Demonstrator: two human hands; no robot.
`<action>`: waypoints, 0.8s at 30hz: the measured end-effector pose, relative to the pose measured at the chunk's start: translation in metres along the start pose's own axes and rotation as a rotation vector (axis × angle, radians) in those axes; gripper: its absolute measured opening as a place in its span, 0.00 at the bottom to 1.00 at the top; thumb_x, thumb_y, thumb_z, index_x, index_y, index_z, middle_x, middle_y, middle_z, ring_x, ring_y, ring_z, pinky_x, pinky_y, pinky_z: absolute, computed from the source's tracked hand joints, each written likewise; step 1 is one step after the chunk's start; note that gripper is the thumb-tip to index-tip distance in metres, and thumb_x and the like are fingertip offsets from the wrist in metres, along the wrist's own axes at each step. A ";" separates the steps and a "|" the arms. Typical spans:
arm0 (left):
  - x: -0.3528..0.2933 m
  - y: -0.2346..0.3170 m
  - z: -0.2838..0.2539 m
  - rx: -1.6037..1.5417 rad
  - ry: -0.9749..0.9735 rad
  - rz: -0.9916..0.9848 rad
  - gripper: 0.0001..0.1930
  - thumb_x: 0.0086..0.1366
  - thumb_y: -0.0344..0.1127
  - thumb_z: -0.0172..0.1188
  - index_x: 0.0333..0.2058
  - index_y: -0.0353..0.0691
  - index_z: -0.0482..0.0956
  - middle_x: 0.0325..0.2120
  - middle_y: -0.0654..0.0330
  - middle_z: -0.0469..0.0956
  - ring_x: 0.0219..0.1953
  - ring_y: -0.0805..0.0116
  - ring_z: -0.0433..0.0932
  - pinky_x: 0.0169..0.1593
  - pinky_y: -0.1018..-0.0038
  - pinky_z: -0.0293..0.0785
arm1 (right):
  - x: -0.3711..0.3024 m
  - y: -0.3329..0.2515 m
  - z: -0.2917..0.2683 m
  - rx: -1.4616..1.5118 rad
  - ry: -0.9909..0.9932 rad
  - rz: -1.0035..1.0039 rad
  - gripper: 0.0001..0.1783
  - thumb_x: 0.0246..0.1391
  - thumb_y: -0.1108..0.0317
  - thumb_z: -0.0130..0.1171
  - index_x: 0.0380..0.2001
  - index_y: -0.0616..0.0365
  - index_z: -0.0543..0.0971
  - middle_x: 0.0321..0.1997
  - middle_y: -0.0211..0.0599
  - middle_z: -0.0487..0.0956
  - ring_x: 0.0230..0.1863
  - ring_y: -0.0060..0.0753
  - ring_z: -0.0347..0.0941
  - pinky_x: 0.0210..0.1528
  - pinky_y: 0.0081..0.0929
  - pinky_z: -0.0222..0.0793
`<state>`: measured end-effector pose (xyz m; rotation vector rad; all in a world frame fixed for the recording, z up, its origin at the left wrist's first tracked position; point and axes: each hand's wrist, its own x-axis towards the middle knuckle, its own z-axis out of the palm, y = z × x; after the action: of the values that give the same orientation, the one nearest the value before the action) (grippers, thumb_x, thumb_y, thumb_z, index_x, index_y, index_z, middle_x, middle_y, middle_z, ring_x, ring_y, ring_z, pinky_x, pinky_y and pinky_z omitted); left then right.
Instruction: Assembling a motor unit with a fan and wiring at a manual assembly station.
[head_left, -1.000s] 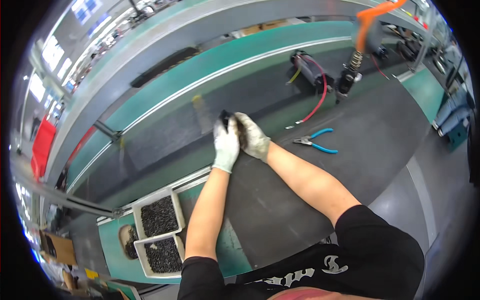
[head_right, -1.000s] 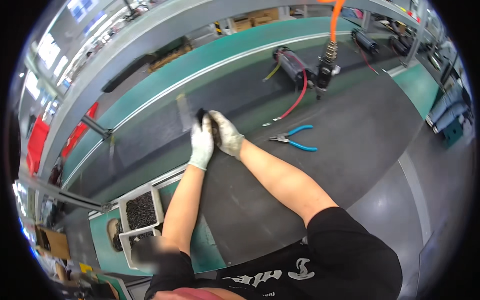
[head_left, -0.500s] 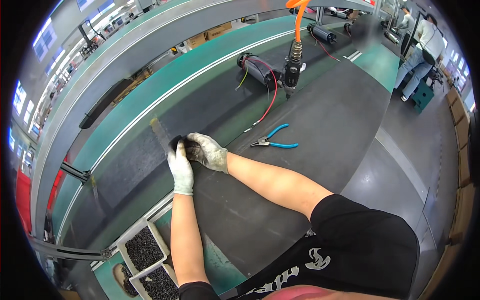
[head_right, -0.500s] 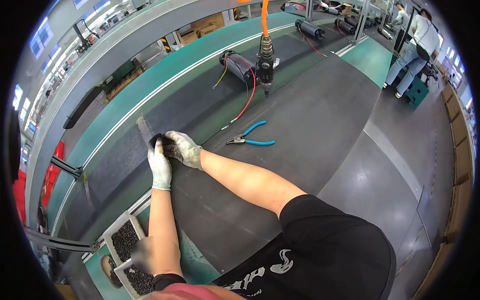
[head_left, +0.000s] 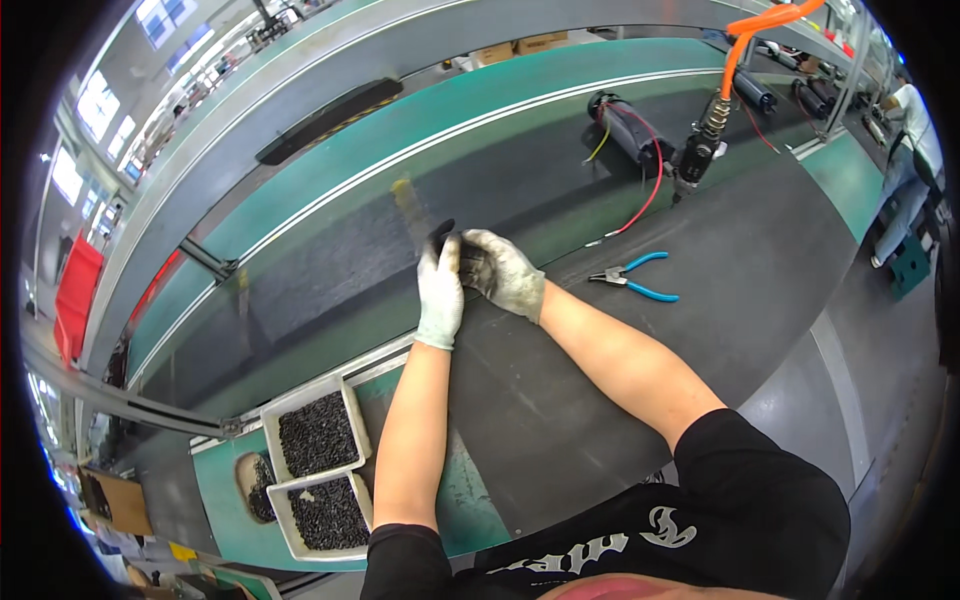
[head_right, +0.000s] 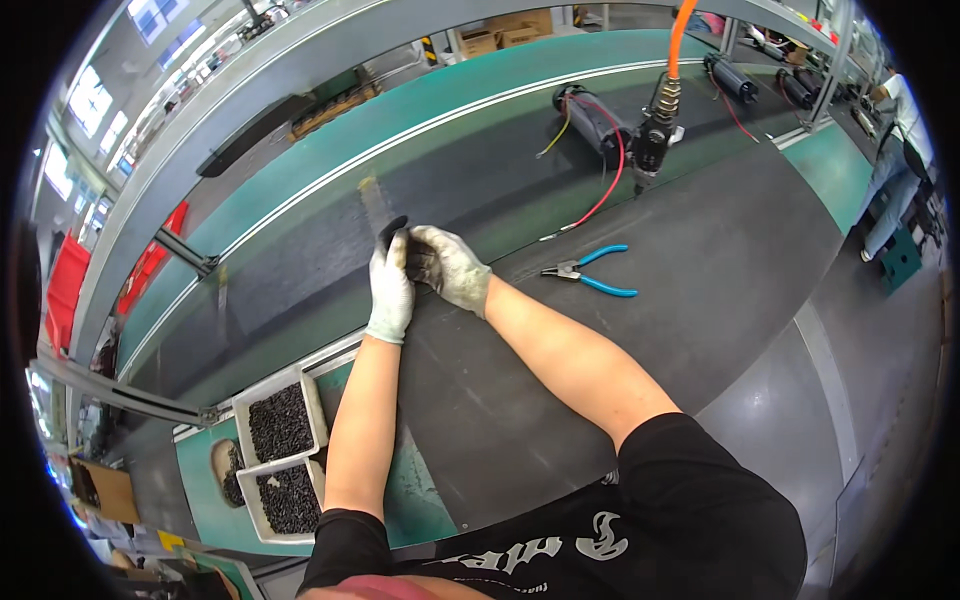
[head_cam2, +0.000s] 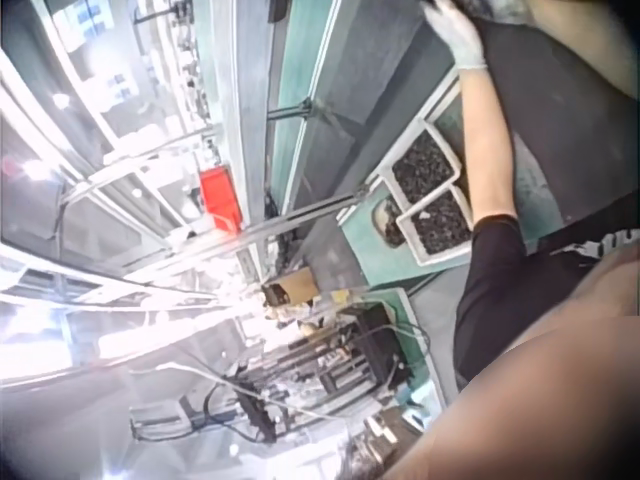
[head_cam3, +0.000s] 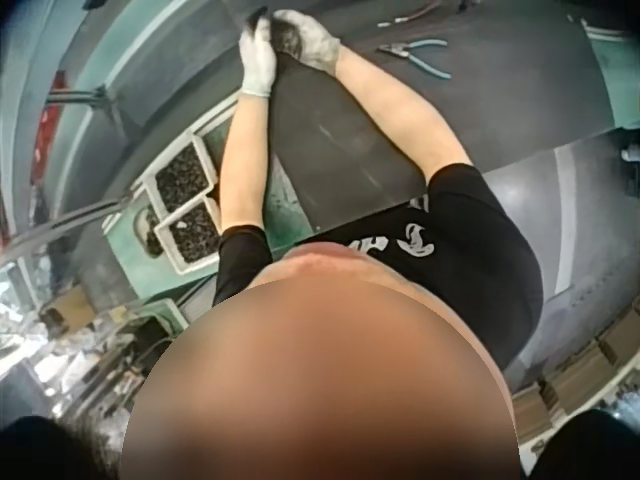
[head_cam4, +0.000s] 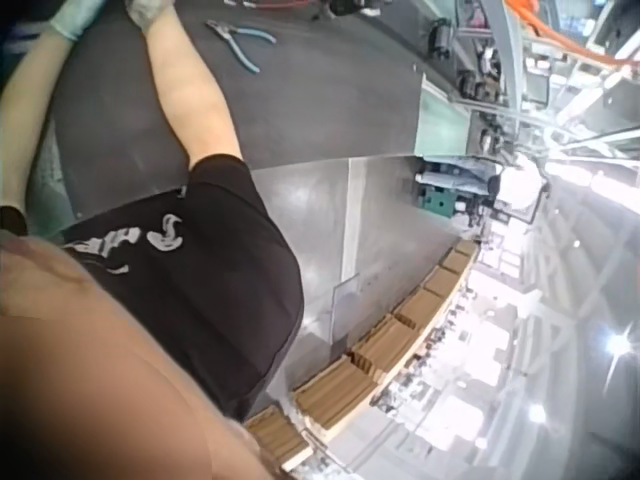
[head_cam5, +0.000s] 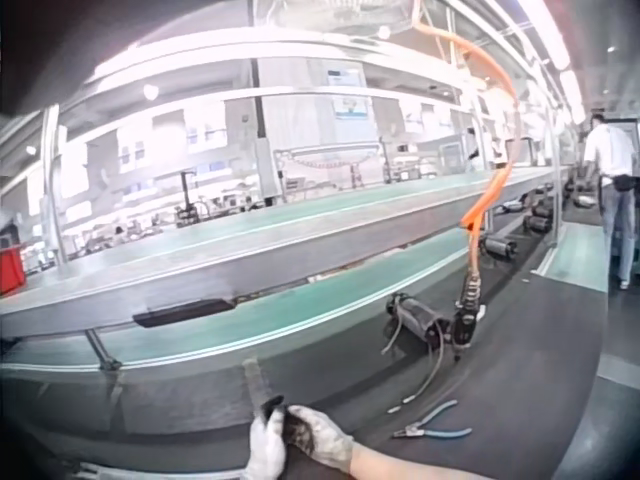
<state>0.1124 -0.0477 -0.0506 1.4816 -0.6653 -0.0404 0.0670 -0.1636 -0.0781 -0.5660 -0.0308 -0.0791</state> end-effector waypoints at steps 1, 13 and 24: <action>0.001 -0.003 -0.004 -0.012 -0.020 -0.011 0.24 0.74 0.47 0.51 0.56 0.33 0.73 0.47 0.53 0.78 0.48 0.65 0.76 0.55 0.70 0.71 | 0.000 0.000 0.003 0.013 0.010 0.012 0.10 0.67 0.59 0.51 0.44 0.50 0.77 0.40 0.31 0.82 0.42 0.31 0.80 0.47 0.32 0.77; -0.020 0.007 -0.007 -0.713 -0.440 -0.539 0.43 0.67 0.73 0.40 0.47 0.29 0.76 0.45 0.43 0.79 0.47 0.53 0.79 0.54 0.61 0.76 | -0.031 -0.007 0.042 -0.351 -0.178 0.572 0.29 0.65 0.45 0.50 0.21 0.59 0.76 0.13 0.39 0.75 0.08 0.32 0.69 0.10 0.25 0.63; -0.011 0.030 0.002 -0.500 -0.270 -0.312 0.37 0.73 0.62 0.37 0.23 0.33 0.77 0.19 0.48 0.79 0.25 0.58 0.78 0.35 0.65 0.76 | -0.032 0.009 0.040 -1.257 -0.038 -0.036 0.38 0.65 0.32 0.39 0.49 0.58 0.77 0.23 0.38 0.81 0.11 0.31 0.71 0.20 0.20 0.69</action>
<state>0.0913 -0.0410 -0.0279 1.0872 -0.5788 -0.6148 0.0357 -0.1322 -0.0511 -1.8236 -0.0259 -0.1198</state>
